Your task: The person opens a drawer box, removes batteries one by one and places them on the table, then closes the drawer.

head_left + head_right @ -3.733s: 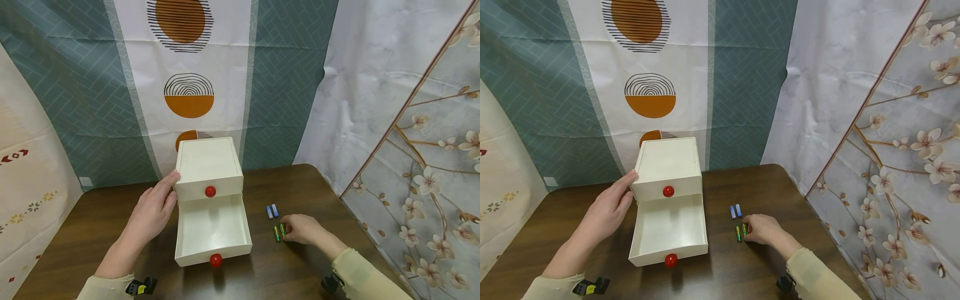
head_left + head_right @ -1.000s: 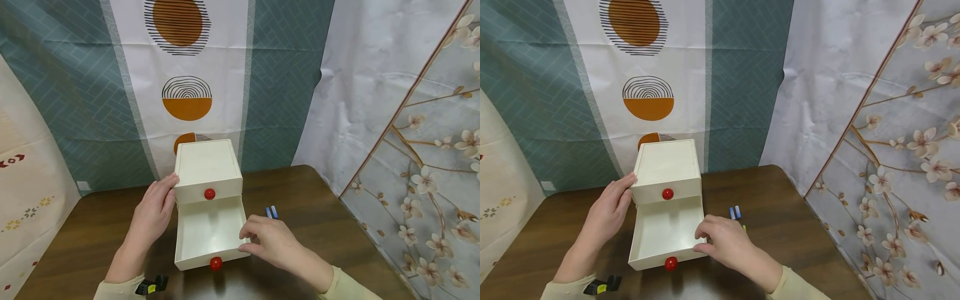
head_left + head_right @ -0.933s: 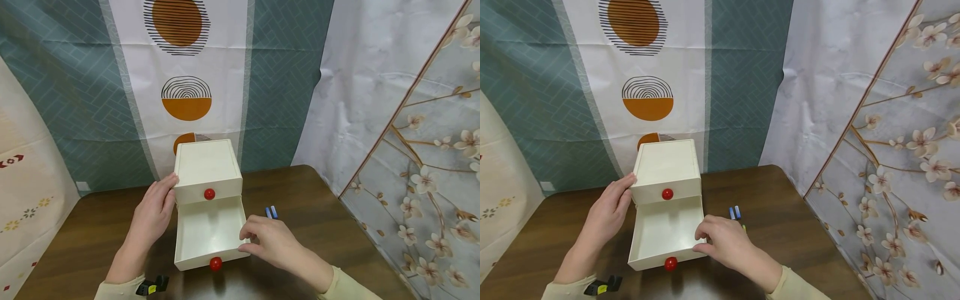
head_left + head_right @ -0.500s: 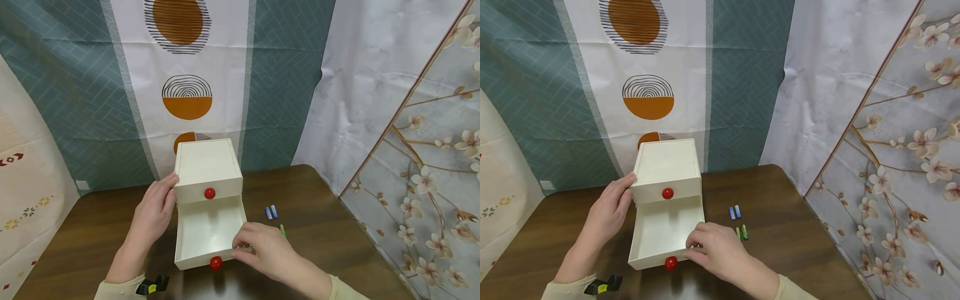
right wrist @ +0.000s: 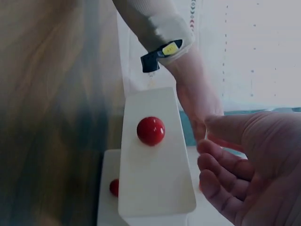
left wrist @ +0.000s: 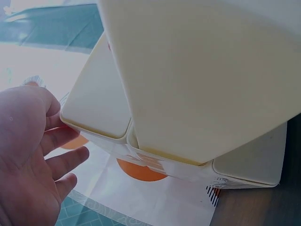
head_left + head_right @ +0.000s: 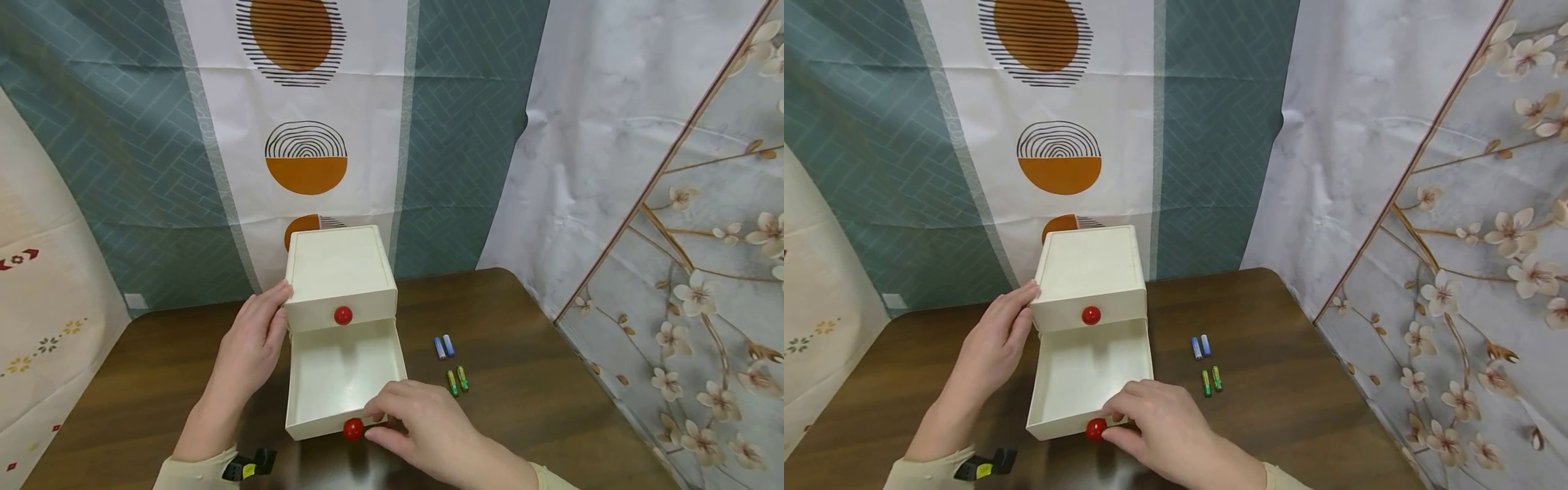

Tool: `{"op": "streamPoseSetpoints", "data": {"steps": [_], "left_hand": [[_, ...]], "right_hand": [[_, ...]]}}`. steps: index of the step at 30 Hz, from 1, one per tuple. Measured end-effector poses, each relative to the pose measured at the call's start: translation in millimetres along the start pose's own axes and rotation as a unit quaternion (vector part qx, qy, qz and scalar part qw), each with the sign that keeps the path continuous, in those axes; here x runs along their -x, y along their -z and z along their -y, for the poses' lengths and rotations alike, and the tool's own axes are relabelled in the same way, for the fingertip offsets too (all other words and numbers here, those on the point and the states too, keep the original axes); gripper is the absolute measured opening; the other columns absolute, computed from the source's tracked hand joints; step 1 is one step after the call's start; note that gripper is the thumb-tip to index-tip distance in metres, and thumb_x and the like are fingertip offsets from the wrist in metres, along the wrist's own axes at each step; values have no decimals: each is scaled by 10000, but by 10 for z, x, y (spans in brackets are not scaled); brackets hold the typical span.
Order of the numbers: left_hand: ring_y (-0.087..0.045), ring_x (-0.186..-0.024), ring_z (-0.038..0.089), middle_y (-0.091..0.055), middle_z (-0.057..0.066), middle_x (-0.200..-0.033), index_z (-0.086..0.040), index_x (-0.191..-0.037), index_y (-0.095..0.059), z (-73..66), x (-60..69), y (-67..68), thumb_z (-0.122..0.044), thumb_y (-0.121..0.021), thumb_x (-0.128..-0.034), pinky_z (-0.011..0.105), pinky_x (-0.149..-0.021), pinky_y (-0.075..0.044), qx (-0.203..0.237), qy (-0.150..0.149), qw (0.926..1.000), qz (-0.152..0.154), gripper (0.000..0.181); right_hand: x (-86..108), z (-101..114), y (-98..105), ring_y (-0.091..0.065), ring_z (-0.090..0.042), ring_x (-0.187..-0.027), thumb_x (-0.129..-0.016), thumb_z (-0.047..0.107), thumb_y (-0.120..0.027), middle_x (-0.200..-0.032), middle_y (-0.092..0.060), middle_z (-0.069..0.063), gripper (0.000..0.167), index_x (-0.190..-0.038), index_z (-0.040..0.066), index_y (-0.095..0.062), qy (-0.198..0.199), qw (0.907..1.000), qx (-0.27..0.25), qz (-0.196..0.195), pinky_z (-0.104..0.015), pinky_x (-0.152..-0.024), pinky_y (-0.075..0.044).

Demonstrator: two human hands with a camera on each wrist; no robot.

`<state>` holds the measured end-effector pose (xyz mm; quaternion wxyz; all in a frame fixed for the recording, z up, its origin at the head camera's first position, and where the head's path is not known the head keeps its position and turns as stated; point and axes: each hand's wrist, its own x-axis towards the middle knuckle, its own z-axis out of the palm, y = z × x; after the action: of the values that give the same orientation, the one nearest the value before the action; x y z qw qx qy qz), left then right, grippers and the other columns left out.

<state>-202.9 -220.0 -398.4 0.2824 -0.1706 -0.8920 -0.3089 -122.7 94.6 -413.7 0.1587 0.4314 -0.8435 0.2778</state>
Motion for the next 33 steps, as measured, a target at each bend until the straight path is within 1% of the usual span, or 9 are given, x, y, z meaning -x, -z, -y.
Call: {"op": "streamPoseSetpoints", "data": {"steps": [2, 6, 11, 15, 21, 25, 28, 33], "left_hand": [[-514, -1499, 394, -579, 138, -1624, -16, -1524, -635, 0, -4, 0, -80, -552, -1146, 550, -1314, -288, -1, -10, 10000, -9, 392], [-515, -1497, 400, -580, 144, -1621, -9, -1523, -634, -6, -5, 2, -76, -551, -1144, 540, -1318, -282, 6, -14, 10000, -7, 393], [-513, -1500, 388, -582, 149, -1618, -4, -1519, -636, -11, 4, 0, -74, -548, -1143, 513, -1326, -274, -16, -9, 10000, 2, 392], [-512, -1501, 385, -579, 150, -1621, -6, -1521, -634, -15, 8, 1, -74, -548, -1143, 508, -1328, -271, -23, 1, 10000, 7, 394], [-508, -1502, 396, -570, 148, -1630, -12, -1532, -625, -26, 7, 5, -84, -548, -1149, 519, -1327, -271, -16, 29, 10000, 46, 398], [-506, -1505, 395, -572, 151, -1627, -12, -1530, -626, -30, 4, 9, -78, -550, -1146, 530, -1325, -270, -17, 27, 10000, 25, 397], [-508, -1501, 399, -572, 155, -1626, -11, -1529, -627, -34, 6, 8, -72, -555, -1141, 543, -1323, -268, -16, 31, 10000, 23, 399], [-505, -1503, 398, -570, 160, -1626, -9, -1527, -627, -34, 7, 5, -69, -560, -1139, 559, -1323, -260, -24, 33, 10000, 27, 399]], "right_hand": [[4, 19, -13, -642, 50, -829, -962, 263, -897, -946, -726, 187, 200, -1133, 227, -798, -16, 9998, -96, 199, -56, -763, -446], [16, 36, -60, -660, 84, -859, -1007, 268, -851, -961, -750, 188, 228, -1220, 211, -791, 3, 9980, -235, 591, -55, -799, -461], [22, 27, -116, -616, 154, -861, -1046, 257, -805, -974, -735, 217, 269, -1310, 248, -748, -63, 9953, -350, 904, -37, -780, -434], [30, 13, -150, -596, 172, -865, -1055, 250, -793, -994, -722, 231, 300, -1348, 272, -734, -100, 9949, -309, 956, -41, -780, -440], [43, 2, -201, -600, 173, -875, -1051, 233, -797, -1005, -729, 217, 278, -1323, 257, -744, 39, 9957, -246, 893, -47, -794, -460], [48, -2, -233, -550, 168, -807, -1050, 248, -797, -957, -707, 220, 263, -1310, 248, -756, 104, 9958, -137, 899, -42, -774, -443], [58, -7, -253, -518, 156, -765, -1047, 259, -799, -942, -695, 229, 269, -1313, 252, -755, 74, 9955, -59, 942, -34, -752, -418], [74, -26, -277, -535, 185, -798, -1052, 260, -793, -999, -716, 242, 305, -1351, 272, -737, -79, 9945, -131, 1034, -37, -754, -423]]}}
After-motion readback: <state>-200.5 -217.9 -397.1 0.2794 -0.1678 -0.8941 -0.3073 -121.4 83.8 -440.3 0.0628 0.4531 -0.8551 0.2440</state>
